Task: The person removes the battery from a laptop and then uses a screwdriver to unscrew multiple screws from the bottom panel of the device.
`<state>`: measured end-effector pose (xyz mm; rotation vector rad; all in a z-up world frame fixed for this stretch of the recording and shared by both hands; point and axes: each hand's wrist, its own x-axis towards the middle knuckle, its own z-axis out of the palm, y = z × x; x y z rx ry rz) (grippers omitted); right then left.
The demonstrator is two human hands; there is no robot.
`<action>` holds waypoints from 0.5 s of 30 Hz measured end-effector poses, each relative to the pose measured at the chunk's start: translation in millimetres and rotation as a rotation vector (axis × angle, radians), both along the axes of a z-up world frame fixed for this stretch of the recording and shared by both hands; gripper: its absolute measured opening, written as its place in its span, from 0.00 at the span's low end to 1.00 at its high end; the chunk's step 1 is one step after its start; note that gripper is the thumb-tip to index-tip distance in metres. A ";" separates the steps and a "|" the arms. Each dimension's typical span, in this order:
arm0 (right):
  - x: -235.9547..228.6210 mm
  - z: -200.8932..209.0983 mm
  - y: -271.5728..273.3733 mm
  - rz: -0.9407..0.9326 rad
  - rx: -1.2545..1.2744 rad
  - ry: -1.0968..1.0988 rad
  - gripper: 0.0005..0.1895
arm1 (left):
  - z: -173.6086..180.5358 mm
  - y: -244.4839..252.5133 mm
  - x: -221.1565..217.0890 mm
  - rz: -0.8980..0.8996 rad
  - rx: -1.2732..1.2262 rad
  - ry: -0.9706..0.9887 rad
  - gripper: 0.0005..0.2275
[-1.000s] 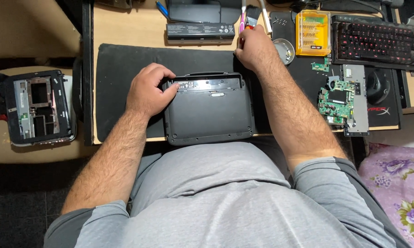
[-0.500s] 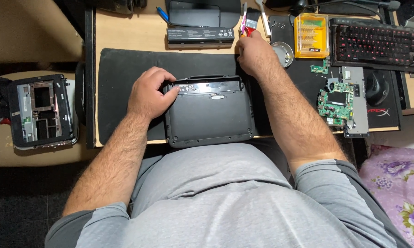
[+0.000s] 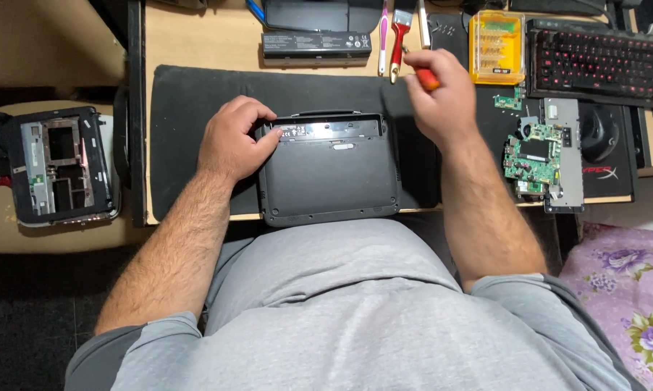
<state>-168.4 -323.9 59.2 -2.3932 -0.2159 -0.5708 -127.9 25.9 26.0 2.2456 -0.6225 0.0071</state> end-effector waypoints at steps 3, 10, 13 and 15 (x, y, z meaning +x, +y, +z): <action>-31.9 -5.7 -7.9 0.021 0.271 -0.075 0.09 | -3.8 0.8 1.3 -0.013 0.002 -0.034 0.08; -39.1 -31.7 -7.8 0.117 0.614 -0.217 0.13 | -4.4 -0.4 -1.5 -0.005 -0.005 -0.036 0.07; -31.0 -33.9 6.9 0.190 0.570 -0.265 0.11 | -5.7 -0.3 -1.5 0.001 -0.017 -0.041 0.06; -25.9 -31.0 20.9 0.197 0.449 -0.337 0.12 | -7.2 0.0 -1.7 -0.001 -0.030 -0.051 0.06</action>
